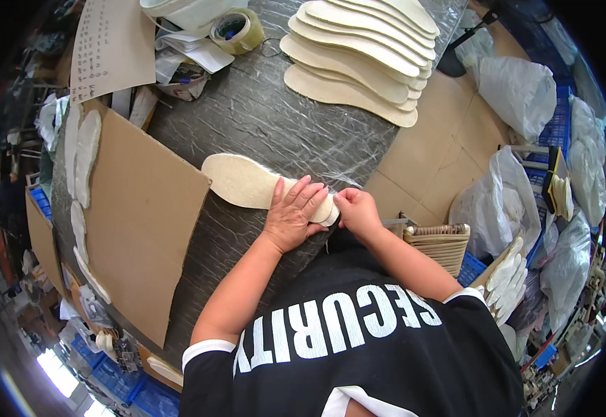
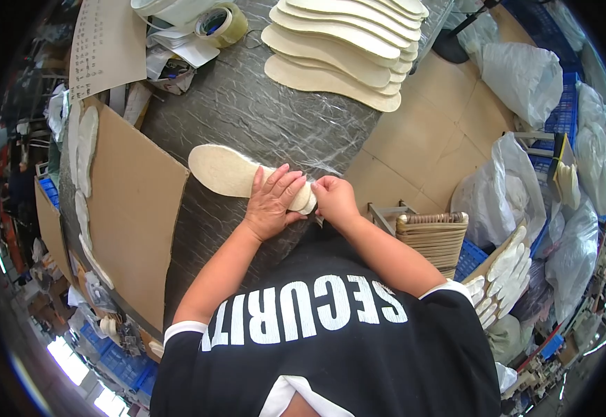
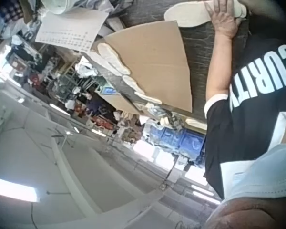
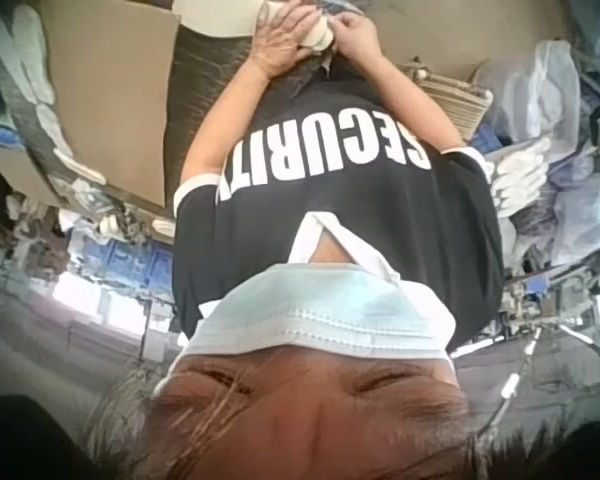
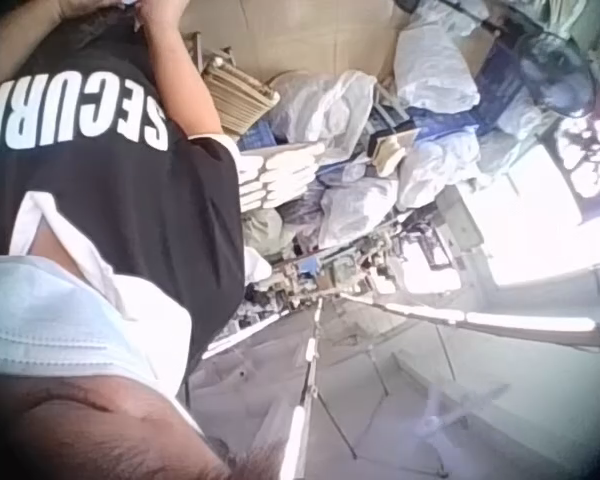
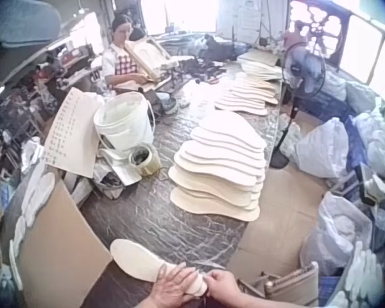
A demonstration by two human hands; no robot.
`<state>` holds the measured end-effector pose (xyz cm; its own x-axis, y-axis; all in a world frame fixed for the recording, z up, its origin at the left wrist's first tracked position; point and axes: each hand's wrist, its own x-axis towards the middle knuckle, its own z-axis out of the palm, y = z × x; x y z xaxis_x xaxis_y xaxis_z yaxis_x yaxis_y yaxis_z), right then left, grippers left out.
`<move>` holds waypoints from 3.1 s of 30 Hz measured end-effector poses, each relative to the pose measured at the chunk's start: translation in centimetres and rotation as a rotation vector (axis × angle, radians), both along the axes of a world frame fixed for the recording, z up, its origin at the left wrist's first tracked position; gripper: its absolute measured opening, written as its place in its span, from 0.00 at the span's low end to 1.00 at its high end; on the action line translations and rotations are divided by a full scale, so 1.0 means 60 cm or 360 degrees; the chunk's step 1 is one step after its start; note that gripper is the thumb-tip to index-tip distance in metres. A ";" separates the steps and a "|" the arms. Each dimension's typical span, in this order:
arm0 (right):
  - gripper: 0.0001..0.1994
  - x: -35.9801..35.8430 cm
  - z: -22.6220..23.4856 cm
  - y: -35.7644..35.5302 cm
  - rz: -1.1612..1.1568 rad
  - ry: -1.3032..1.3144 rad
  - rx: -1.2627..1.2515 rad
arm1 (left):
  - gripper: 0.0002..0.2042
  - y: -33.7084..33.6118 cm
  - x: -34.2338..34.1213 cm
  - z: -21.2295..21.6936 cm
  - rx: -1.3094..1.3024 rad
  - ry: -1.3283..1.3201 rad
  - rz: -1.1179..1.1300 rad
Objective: The person is applying white fur lining to shoe insoles by hand.
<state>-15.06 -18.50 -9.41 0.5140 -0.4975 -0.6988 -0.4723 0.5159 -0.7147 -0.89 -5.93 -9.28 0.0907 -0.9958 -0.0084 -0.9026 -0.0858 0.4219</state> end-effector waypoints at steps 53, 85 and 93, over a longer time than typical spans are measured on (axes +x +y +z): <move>0.22 0.095 0.054 -0.127 0.1402 -0.0414 -0.1954 | 0.27 0.225 -0.082 0.094 -0.0195 -0.0044 0.1914; 0.31 0.049 0.039 0.092 0.0133 -0.1348 0.0522 | 0.34 0.186 -0.040 0.113 -0.0063 0.1617 0.1059; 0.26 0.054 0.085 0.141 0.0193 -0.1505 0.0715 | 0.40 0.223 -0.056 0.143 -0.0212 0.1064 0.1058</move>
